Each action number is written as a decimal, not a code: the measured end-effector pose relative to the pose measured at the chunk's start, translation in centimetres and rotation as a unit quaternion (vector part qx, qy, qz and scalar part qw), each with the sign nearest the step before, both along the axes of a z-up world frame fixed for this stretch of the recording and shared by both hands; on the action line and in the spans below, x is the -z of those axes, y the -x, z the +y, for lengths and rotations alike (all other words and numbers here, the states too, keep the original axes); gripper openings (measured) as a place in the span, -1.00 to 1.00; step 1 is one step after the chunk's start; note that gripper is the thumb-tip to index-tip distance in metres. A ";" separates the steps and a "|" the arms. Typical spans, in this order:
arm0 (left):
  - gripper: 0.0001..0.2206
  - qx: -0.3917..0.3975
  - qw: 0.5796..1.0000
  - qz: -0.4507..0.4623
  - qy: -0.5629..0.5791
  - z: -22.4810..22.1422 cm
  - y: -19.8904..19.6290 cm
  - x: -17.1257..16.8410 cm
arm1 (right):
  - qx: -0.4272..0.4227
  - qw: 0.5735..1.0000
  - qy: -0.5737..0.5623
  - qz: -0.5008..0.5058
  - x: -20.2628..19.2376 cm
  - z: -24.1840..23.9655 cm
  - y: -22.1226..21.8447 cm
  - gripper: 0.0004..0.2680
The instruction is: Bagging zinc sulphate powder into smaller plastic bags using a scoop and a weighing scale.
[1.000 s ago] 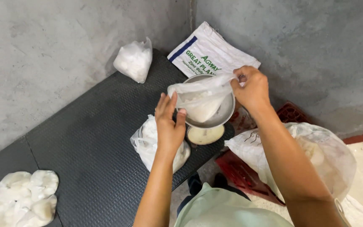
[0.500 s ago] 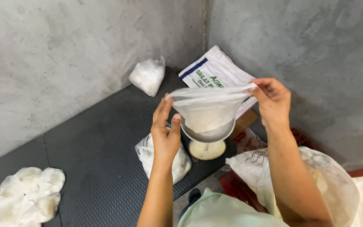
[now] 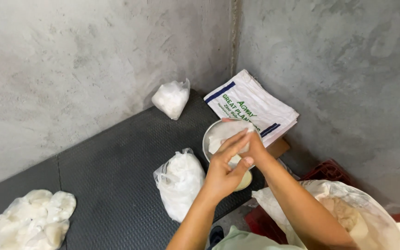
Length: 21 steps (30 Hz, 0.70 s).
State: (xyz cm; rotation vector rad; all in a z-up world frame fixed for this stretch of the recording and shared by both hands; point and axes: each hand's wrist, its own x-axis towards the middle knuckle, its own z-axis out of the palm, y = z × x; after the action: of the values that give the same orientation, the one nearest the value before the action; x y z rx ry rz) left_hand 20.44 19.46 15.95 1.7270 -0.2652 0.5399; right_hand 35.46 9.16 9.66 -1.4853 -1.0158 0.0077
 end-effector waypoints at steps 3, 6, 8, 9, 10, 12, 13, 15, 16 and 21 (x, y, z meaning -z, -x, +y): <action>-0.53 -0.059 0.994 -0.091 0.030 1.6 -2.3 3.1 | 0.076 0.977 0.019 0.197 0.3 1.3 -3.8 -0.77; -0.24 -0.237 0.968 -0.082 -0.031 3.9 -5.8 6.7 | 0.097 0.982 0.008 0.164 -7.1 1.0 -2.9 -0.83; -0.06 -0.233 0.967 -0.067 -0.075 3.0 -7.9 7.6 | 0.091 0.980 0.018 0.175 -9.7 1.5 -2.1 -0.84; 0.13 -0.232 0.964 -0.047 -0.119 2.7 -9.1 8.0 | 0.082 0.978 0.030 0.191 -11.1 1.7 -1.8 -0.85; 0.13 -0.231 0.964 -0.052 -0.118 2.0 -9.7 7.4 | 0.084 0.978 0.028 0.186 -11.0 2.0 -2.2 -0.85; -0.05 -0.262 0.953 0.006 -0.151 0.5 -10.9 6.3 | 0.022 0.981 0.020 0.194 -10.8 2.4 -2.8 -0.88; -0.05 -0.259 0.954 0.003 -0.150 1.0 -12.6 8.9 | 0.026 0.981 0.020 0.191 -11.3 2.2 -3.2 -0.88; -0.72 -0.189 0.981 -0.001 -0.041 1.9 -15.9 14.1 | 0.048 0.978 -0.029 0.203 -12.0 1.7 -4.0 -0.85; -0.72 -0.187 0.982 -0.004 -0.040 2.4 -16.0 14.4 | 0.050 0.978 -0.029 0.200 -11.8 0.8 -5.5 -0.85; -0.66 -0.160 0.982 0.095 0.016 4.6 -15.1 13.3 | 0.117 0.963 -0.186 0.155 -10.6 -3.8 -10.7 -0.85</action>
State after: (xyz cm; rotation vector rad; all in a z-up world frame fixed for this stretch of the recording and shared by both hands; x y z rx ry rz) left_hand 35.58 24.10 2.61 1.7853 0.1596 0.6022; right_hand 46.12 5.33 20.23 -1.2027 -0.5478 -0.1106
